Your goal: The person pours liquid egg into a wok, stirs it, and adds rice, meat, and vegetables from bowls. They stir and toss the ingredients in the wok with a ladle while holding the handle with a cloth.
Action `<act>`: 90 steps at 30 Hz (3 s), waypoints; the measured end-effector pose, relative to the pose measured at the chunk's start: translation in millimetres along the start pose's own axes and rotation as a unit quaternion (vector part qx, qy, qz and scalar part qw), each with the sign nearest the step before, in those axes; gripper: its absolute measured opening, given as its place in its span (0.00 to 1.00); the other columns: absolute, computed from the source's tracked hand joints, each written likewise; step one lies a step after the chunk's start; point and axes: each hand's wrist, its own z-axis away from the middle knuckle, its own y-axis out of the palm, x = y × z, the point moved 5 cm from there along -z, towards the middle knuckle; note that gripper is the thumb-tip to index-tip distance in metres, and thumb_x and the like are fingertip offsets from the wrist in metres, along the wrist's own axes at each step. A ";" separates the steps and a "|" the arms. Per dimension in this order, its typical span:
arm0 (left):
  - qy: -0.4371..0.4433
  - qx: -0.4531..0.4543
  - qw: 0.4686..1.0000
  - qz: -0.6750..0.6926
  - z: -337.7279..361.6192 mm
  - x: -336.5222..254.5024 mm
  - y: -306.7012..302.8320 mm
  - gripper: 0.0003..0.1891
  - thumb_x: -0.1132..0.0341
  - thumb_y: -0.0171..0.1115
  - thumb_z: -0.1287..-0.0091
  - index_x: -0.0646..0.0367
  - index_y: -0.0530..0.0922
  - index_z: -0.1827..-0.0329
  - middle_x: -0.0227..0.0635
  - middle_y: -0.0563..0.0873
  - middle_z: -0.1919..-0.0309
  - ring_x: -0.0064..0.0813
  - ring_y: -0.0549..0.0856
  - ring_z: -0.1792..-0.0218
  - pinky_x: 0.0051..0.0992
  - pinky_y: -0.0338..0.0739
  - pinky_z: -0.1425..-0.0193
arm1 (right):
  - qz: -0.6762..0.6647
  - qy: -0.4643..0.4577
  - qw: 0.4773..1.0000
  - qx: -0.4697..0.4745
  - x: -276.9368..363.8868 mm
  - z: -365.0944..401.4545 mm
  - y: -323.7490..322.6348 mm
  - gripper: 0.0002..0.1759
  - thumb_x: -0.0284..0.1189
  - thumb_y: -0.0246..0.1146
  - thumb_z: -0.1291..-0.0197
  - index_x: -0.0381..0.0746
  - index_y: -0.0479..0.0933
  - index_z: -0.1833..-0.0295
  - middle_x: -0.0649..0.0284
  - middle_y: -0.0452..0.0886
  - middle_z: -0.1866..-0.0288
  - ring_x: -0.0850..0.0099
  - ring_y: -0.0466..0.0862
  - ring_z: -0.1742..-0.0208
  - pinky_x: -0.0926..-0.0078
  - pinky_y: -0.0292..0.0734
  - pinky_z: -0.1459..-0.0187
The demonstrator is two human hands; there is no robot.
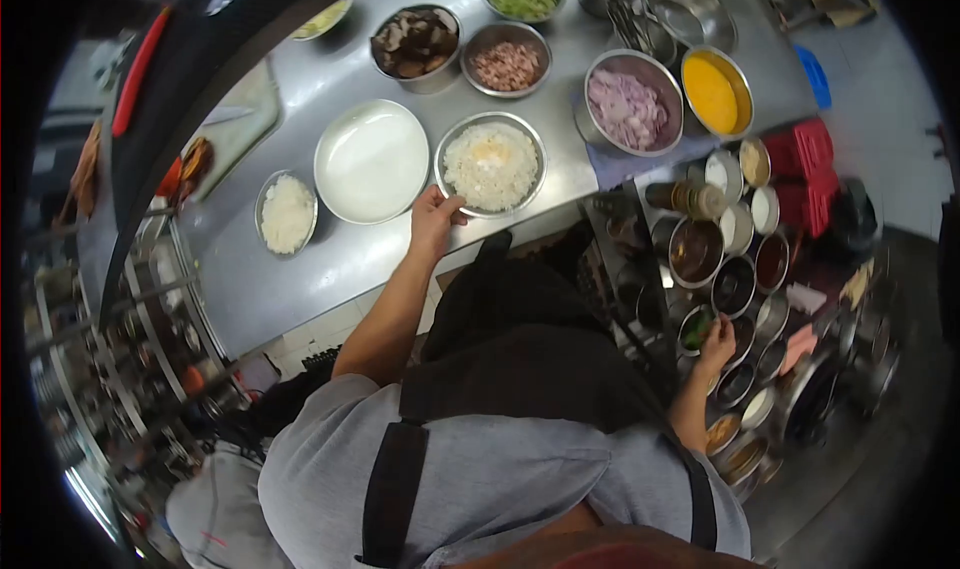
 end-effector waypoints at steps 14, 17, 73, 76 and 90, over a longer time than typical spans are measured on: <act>-0.005 0.050 0.993 -0.109 -18.0 -3.3 -14.5 0.14 0.72 0.63 0.47 0.58 0.77 0.57 0.33 0.83 0.64 0.24 0.79 0.71 0.25 0.70 0.71 | 0.173 0.110 0.970 -0.133 -12.8 272.4 -119.3 0.13 0.31 0.60 0.38 0.39 0.81 0.50 0.52 0.84 0.56 0.57 0.85 0.58 0.65 0.78 0.56; 0.031 0.127 0.953 -0.273 3.0 -12.0 1.4 0.13 0.73 0.64 0.47 0.59 0.78 0.58 0.29 0.79 0.73 0.19 0.71 0.80 0.22 0.61 0.77 | 0.171 0.215 0.930 -0.245 -43.6 343.7 -182.7 0.11 0.32 0.62 0.40 0.40 0.82 0.54 0.51 0.83 0.58 0.52 0.83 0.58 0.60 0.77 0.56; 0.573 0.809 -0.108 -0.072 1001.9 493.0 332.2 0.10 0.71 0.51 0.37 0.64 0.77 0.58 0.59 0.79 0.61 0.54 0.86 0.65 0.43 0.83 0.60 | 0.047 0.649 0.611 -0.451 6.1 709.8 -210.0 0.25 0.24 0.62 0.43 0.37 0.70 0.38 0.47 0.79 0.61 0.47 0.80 0.61 0.53 0.76 0.61; 0.572 0.819 -0.004 -0.052 1014.5 462.5 361.5 0.06 0.72 0.52 0.39 0.64 0.75 0.62 0.56 0.79 0.63 0.56 0.85 0.66 0.46 0.82 0.63 | 0.048 0.640 0.596 -0.482 18.0 709.7 -194.9 0.24 0.24 0.62 0.43 0.36 0.71 0.39 0.46 0.80 0.60 0.47 0.81 0.60 0.55 0.77 0.59; 0.282 0.865 0.291 -0.296 847.1 375.1 378.0 0.06 0.71 0.63 0.39 0.64 0.75 0.67 0.46 0.84 0.74 0.42 0.86 0.76 0.34 0.81 0.70 | -0.019 0.504 0.636 -0.584 -1.6 712.6 -262.0 0.27 0.28 0.61 0.38 0.43 0.68 0.33 0.44 0.81 0.52 0.48 0.81 0.49 0.62 0.75 0.48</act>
